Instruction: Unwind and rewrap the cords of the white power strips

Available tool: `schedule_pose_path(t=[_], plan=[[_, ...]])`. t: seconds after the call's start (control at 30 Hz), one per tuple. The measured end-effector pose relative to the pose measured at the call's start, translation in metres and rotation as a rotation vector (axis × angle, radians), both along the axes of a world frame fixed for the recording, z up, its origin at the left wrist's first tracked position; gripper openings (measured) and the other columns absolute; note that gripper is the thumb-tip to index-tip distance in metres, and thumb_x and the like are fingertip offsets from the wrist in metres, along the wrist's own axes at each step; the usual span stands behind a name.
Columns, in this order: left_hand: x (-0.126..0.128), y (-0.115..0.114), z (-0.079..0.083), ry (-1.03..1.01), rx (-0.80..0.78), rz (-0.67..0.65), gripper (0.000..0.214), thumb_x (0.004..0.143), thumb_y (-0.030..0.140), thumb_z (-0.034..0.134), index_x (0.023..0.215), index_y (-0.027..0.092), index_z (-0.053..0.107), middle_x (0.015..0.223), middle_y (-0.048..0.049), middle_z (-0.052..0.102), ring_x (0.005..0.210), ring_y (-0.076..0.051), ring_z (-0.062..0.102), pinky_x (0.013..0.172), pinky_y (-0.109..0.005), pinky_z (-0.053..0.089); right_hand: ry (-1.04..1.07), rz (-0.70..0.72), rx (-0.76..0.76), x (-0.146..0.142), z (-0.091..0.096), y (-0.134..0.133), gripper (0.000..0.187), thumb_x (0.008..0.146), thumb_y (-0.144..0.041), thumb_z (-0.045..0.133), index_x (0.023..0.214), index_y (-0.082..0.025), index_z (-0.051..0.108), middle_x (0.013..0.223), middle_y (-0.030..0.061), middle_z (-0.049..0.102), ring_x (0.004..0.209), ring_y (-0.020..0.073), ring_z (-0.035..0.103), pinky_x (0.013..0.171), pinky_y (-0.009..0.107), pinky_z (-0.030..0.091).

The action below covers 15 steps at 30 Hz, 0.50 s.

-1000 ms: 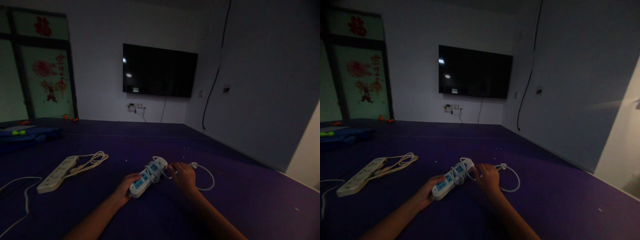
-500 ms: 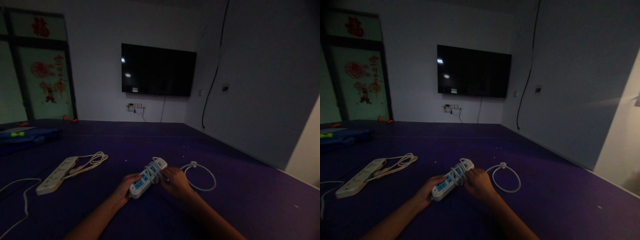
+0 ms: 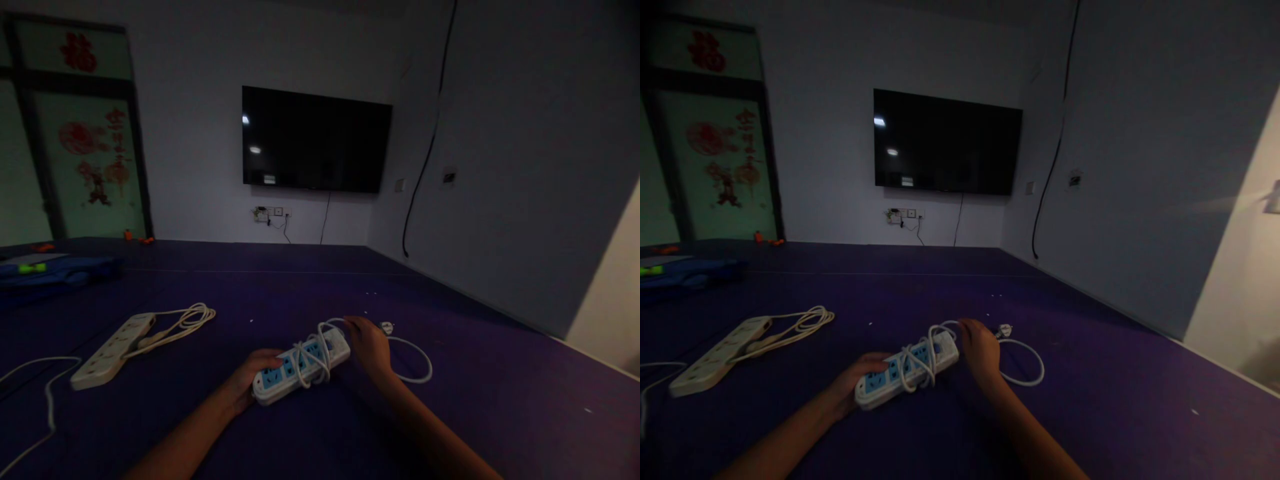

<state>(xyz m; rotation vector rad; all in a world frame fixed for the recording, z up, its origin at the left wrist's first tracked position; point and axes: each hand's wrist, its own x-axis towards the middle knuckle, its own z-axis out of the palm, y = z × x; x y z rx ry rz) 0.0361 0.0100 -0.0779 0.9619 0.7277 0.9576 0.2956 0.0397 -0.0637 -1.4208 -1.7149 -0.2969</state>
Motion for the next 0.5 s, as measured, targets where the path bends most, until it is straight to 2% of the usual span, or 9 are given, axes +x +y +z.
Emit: schedule_pose_path(t=[0.13,0.37,0.5], plan=[[0.0016,-0.0009,0.0028,-0.082,-0.046,0.088,0.022,0.063,0.016,0.065,0.083,0.006,0.07,0.073,-0.01,0.072,0.06,-0.017,0.066,0.06,-0.024,0.048,-0.078,0.009,-0.05,0.0044,-0.0055,0.0051,0.027,0.088,-0.027,0.043,0.092,-0.022,0.069,0.091,0.006,0.071,0.079,0.021,0.066,0.069,0.029,0.046],[0.0048,0.0034,0.0075,-0.194,-0.235,0.301,0.016,0.077,0.017,0.057,0.085,0.006,0.066,0.07,-0.0104,0.071,0.06,-0.019,0.067,0.064,-0.027,0.053,-0.29,0.07,-0.158,-0.0011,-0.004,0.0045,0.027,0.088,-0.02,0.045,0.082,-0.022,0.071,0.083,0.0068,0.072,0.074,0.0205,0.066,0.066,0.027,0.045],[0.0056,0.0053,0.0073,-0.214,-0.267,0.39,0.013,0.078,0.015,0.057,0.081,0.006,0.065,0.068,-0.0102,0.07,0.058,-0.018,0.067,0.062,-0.027,0.053,-0.301,0.084,-0.133,-0.0014,-0.0045,0.005,0.024,0.086,-0.016,0.046,0.091,-0.02,0.069,0.089,0.0077,0.071,0.083,0.0208,0.064,0.074,0.029,0.045]])
